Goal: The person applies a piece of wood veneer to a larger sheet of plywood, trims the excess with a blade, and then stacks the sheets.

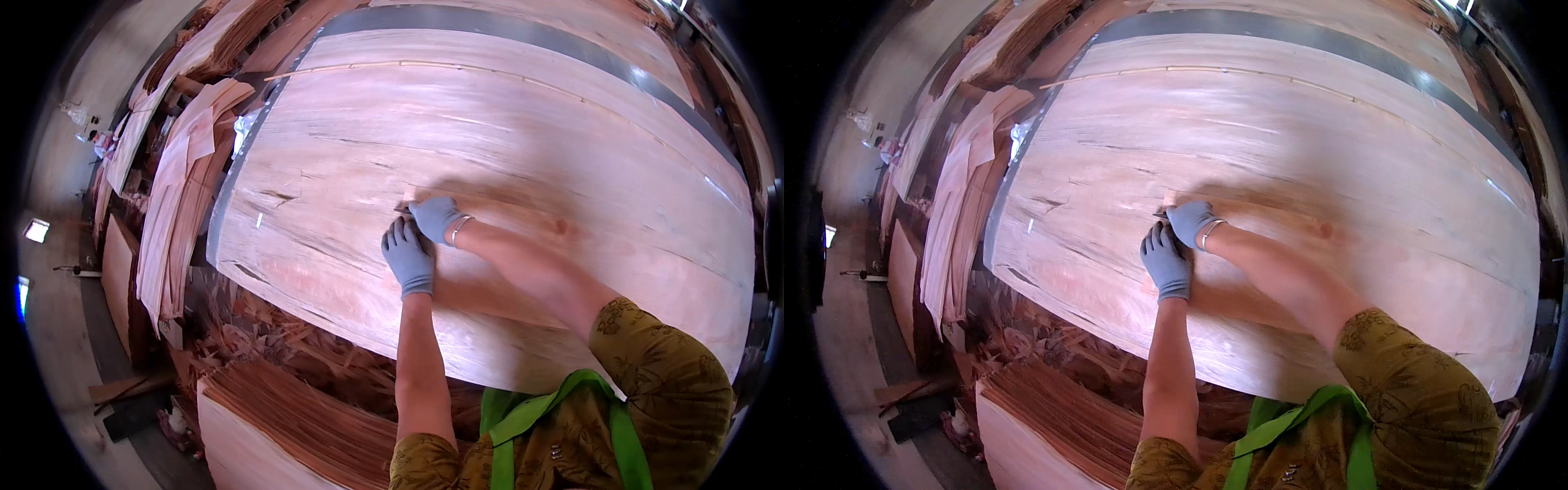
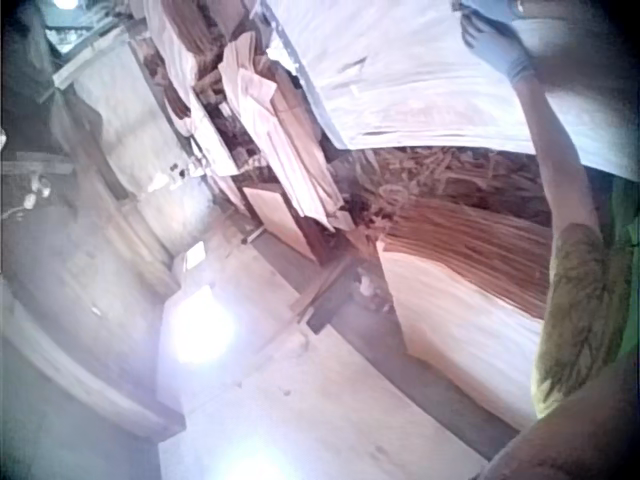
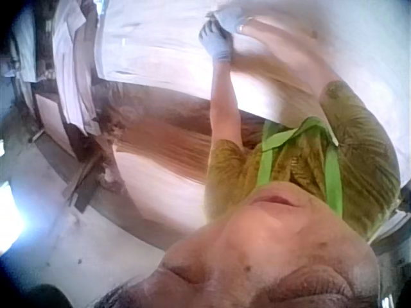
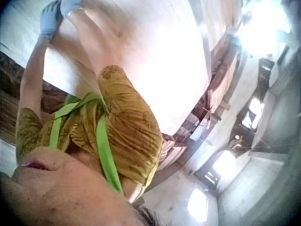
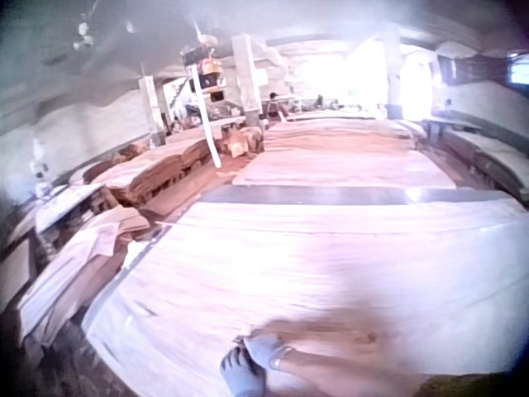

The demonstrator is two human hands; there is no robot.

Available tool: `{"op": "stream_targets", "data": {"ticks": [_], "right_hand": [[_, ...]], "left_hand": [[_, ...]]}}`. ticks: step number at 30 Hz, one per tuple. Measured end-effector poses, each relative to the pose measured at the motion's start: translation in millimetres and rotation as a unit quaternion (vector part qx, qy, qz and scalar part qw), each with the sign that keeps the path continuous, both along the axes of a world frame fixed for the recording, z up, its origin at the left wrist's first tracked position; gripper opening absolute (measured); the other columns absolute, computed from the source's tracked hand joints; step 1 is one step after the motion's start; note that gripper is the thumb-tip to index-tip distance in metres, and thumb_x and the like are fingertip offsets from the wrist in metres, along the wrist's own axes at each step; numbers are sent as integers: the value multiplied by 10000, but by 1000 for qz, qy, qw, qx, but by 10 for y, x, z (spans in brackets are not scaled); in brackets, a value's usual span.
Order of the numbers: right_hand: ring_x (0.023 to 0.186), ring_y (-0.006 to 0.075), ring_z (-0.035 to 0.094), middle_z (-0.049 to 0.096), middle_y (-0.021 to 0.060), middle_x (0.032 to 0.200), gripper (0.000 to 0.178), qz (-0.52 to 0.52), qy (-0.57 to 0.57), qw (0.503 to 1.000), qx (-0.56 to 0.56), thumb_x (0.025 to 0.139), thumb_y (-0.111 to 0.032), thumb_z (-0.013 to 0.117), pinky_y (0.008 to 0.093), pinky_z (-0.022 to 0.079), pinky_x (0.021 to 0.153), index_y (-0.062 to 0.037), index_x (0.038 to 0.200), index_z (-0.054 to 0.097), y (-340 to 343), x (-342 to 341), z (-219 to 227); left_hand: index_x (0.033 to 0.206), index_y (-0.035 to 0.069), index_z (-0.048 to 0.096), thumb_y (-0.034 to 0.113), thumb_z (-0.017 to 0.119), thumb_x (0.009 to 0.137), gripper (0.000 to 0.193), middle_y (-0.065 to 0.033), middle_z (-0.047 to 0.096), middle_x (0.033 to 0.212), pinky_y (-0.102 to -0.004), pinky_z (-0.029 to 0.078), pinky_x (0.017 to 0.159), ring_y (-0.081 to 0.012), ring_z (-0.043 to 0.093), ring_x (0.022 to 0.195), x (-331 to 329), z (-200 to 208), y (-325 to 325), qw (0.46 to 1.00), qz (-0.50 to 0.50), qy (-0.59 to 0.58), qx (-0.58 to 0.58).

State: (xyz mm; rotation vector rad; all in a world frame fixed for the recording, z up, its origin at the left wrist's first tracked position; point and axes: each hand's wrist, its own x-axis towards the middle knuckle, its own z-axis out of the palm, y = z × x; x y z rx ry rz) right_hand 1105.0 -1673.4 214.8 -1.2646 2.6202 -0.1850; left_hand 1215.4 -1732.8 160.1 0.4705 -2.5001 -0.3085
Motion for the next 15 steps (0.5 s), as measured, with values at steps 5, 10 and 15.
{"op": "stream_targets", "data": {"ticks": [5, 10, 15], "right_hand": [[792, 320, 677, 688, 150, 870, 237, 1, -18, 1000, 16, 866, -170, 457, 458, 529, 639, -32, 965, 623, -106, -54, 15], [783, 323, 676, 682, 174, 841, 225, 35, -2, 999, -2, 850, -189, 505, 461, 525, 615, -22, 877, 654, 179, -240, -114], [754, 318, 678, 687, 146, 809, 224, 4, 10, 1000, 4, 846, -195, 515, 469, 515, 588, -24, 891, 654, 494, -399, -255]], "left_hand": [[1244, 34, 522, 296, 494, 833, 488, -174, 483, 1326, -477, 278, 1042, -312, 434, 1239, -33, 24, -8, 997, 21, -62, -28], [1248, 40, 531, 300, 487, 835, 491, -154, 473, 1350, -494, 253, 1053, -311, 413, 1264, -8, 44, -1, 997, 18, -67, -28], [1348, 56, 418, 305, 496, 843, 569, -170, 385, 1415, -530, 186, 1080, -329, 334, 1319, -191, 172, 139, 989, 20, -125, -70]]}}
